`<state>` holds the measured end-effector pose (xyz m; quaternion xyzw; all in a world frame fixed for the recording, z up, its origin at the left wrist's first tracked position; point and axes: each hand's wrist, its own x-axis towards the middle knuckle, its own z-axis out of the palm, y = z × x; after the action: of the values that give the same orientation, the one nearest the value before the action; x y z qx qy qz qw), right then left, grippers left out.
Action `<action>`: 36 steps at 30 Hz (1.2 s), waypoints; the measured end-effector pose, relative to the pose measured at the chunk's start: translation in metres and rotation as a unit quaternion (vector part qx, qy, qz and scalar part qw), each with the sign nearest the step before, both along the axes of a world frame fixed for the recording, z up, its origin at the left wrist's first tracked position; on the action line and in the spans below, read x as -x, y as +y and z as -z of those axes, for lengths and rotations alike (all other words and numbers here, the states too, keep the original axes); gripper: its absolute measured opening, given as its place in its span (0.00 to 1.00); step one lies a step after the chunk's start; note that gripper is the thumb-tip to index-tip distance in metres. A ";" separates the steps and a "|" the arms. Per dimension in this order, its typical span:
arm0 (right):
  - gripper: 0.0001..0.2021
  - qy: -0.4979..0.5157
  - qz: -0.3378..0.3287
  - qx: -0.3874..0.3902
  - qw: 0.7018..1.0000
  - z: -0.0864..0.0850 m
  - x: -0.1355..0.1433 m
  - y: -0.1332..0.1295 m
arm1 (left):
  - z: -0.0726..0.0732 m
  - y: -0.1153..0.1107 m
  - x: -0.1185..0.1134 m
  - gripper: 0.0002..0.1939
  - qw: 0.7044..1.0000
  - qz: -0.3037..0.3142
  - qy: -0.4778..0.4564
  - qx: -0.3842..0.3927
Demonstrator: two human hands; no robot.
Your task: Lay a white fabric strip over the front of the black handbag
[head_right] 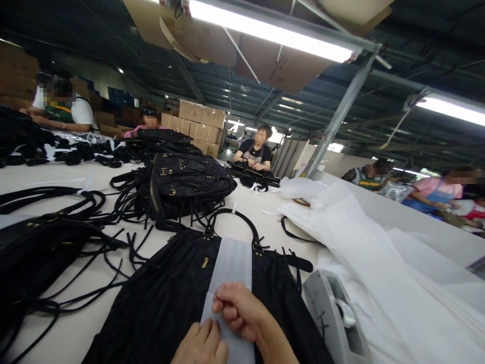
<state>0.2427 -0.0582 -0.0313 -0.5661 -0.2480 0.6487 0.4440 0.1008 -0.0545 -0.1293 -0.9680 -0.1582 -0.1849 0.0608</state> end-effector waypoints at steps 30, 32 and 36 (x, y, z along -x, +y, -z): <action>0.09 -0.219 0.042 -0.027 0.974 0.014 0.012 0.019 | -0.031 0.012 -0.003 0.11 0.992 -0.007 0.056 0.114; 0.10 -0.208 0.053 -0.036 0.976 0.017 0.011 0.020 | -0.031 0.012 -0.001 0.12 0.994 0.008 0.044 0.096; 0.14 -0.185 0.069 -0.048 0.979 0.022 0.010 0.020 | -0.031 0.014 0.000 0.12 0.995 0.013 0.045 0.092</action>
<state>0.2330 -0.0380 -0.0530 -0.6701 -0.3172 0.4881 0.4606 0.1003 -0.0410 -0.0987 -0.9788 -0.1589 -0.1269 -0.0244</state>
